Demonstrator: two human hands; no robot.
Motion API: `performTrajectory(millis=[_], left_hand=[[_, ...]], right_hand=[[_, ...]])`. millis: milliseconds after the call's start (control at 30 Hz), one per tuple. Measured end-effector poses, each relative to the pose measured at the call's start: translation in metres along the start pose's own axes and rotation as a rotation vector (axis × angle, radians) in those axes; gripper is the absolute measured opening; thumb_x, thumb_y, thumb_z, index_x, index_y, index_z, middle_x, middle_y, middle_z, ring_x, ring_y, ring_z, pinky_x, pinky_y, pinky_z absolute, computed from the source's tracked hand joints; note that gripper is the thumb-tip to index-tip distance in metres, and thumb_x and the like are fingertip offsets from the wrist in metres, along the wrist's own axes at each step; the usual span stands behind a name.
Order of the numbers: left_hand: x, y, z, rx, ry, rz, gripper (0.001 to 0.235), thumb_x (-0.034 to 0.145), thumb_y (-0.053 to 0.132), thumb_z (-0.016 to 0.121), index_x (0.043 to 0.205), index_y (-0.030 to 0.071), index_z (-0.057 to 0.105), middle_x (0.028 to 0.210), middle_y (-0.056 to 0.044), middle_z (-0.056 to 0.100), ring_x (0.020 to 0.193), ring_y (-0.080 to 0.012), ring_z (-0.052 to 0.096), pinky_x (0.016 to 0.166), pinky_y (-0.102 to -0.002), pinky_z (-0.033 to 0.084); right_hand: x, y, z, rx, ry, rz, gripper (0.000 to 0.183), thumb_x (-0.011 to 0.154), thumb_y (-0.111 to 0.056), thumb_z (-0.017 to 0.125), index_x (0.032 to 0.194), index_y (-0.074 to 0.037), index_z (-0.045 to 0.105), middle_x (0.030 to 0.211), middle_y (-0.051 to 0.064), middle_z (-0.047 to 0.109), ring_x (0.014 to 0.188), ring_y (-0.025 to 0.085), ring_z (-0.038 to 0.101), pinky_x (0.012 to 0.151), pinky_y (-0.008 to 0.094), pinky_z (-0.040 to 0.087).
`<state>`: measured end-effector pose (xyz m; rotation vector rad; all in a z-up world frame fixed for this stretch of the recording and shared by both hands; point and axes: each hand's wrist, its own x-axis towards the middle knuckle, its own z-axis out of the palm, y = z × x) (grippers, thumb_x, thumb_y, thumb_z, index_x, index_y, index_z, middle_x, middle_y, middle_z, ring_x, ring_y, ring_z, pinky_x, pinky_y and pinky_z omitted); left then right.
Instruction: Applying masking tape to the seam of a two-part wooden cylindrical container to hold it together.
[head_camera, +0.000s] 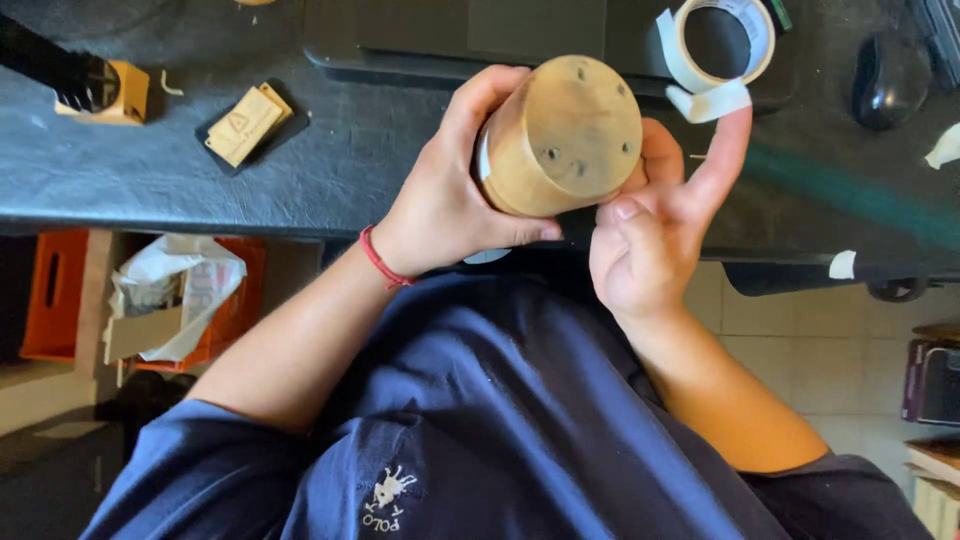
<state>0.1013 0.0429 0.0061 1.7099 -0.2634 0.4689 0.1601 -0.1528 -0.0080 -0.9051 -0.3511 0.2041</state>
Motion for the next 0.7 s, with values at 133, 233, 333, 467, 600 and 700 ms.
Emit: performTrajectory(millis=[133,233,333,467,600,700], left_hand=[[-0.005,-0.013,0.006,-0.043,0.000,-0.049,0.114,0.073,0.037,0.094,0.154,0.005,0.021,0.160,-0.012,0.031,0.154,-0.0249,0.033,0.134,-0.039,0.024],[-0.011,-0.020,0.007,0.058,-0.005,-0.113,0.118,0.077,0.038,0.094,0.157,0.004,0.014,0.166,-0.016,0.021,0.158,-0.0289,0.025,0.135,-0.041,0.020],[-0.018,-0.020,0.007,0.128,-0.003,-0.092,0.115,0.085,0.034,0.094,0.158,0.005,0.010,0.168,-0.018,0.019,0.161,-0.0306,0.022,0.137,-0.041,0.018],[-0.028,-0.009,0.004,0.255,-0.010,-0.133,0.115,0.090,0.024,0.093,0.156,0.001,0.002,0.168,-0.022,0.016,0.161,-0.0345,0.023,0.136,-0.040,0.022],[-0.038,-0.004,-0.011,0.478,-0.057,-0.109,0.086,0.082,0.013,0.067,0.152,-0.003,0.020,0.159,-0.026,0.035,0.148,-0.0368,0.041,0.124,-0.041,0.034],[-0.031,0.002,-0.029,0.518,0.001,0.010,0.058,0.082,0.018,0.061,0.135,-0.004,0.049,0.125,-0.023,0.068,0.106,-0.0410,0.066,0.090,-0.049,0.048]], right_hand=[[0.004,-0.001,0.001,-0.035,-0.046,0.037,0.119,0.083,-0.010,0.076,0.162,-0.034,-0.008,0.140,0.027,0.059,0.090,0.018,0.057,0.087,0.029,0.046],[0.005,0.002,0.005,-0.077,-0.077,0.076,0.124,0.081,-0.014,0.081,0.160,-0.035,-0.013,0.148,0.028,0.054,0.107,0.020,0.065,0.096,0.030,0.049],[0.006,0.004,0.014,-0.105,-0.068,0.104,0.138,0.074,-0.024,0.090,0.159,-0.033,-0.019,0.154,0.022,0.049,0.139,0.026,0.057,0.129,0.043,0.043],[0.015,0.000,0.031,-0.189,-0.031,0.069,0.147,0.064,-0.044,0.094,0.161,-0.026,-0.016,0.153,0.027,0.053,0.138,0.027,0.059,0.129,0.041,0.044],[0.037,-0.024,0.045,-0.663,-0.060,0.005,0.158,0.060,-0.085,0.089,0.169,-0.015,-0.002,0.174,0.007,0.051,0.148,0.010,0.074,0.140,0.028,0.063],[0.041,-0.028,0.048,-0.781,-0.194,-0.022,0.137,0.076,-0.072,0.084,0.169,-0.017,-0.001,0.178,0.008,0.048,0.148,0.015,0.076,0.142,0.031,0.063]])
